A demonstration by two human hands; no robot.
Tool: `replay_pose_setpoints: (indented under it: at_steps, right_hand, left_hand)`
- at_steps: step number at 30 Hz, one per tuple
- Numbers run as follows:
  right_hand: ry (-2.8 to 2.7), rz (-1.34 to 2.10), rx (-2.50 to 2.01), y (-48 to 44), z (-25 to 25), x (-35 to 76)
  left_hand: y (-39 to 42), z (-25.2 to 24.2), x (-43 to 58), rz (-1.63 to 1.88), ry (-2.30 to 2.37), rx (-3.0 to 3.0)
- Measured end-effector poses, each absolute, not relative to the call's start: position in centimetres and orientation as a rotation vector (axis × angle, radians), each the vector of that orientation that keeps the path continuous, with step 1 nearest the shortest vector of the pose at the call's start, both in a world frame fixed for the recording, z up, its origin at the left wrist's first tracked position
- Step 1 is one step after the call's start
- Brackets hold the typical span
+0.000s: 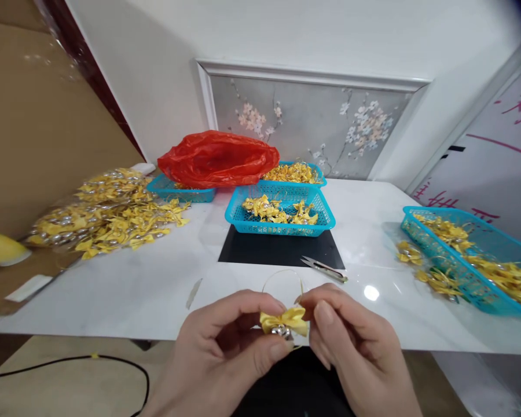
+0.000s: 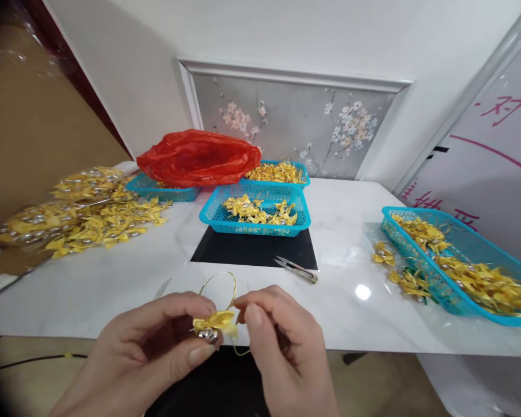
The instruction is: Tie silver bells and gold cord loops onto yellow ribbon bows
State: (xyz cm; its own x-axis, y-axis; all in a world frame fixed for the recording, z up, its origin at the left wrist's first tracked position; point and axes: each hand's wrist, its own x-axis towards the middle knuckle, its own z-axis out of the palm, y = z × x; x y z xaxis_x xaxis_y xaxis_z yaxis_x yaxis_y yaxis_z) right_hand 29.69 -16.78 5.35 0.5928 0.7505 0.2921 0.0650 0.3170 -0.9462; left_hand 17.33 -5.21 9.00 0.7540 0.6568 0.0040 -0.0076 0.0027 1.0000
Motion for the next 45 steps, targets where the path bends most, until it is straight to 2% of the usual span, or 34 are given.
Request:
replay_pose_setpoints:
  at_steps: [7,15,22,28,34,39,45]
  right_hand:
    - [-0.703,0.504,-1.196,-16.6,4.2,29.5]
    - [-1.113,0.157,-1.328,-16.1,4.3,30.7]
    - [-1.060,0.126,-1.362,-16.2,4.3,30.6]
    - [-1.087,0.134,-1.268,-16.0,4.9,30.0]
    - [-1.200,-0.108,-1.203,-15.2,7.1,28.9]
    - [-1.201,-0.271,-1.226,-14.4,7.5,28.6]
    - [-1.183,-0.304,-1.278,-14.1,6.8,28.1]
  left_hand:
    - [-4.6,8.2,17.0,0.432,0.520,1.291]
    - [-4.3,7.9,17.5,0.394,0.520,1.288]
    - [-4.5,7.8,17.3,0.367,0.496,1.225]
    - [-4.1,7.4,17.5,0.289,0.267,0.718]
    - [-4.0,7.2,17.4,0.282,0.239,0.204]
    - [-3.6,7.5,17.6,0.246,0.318,0.286]
    - [-3.4,7.8,17.7,0.267,0.465,0.429]
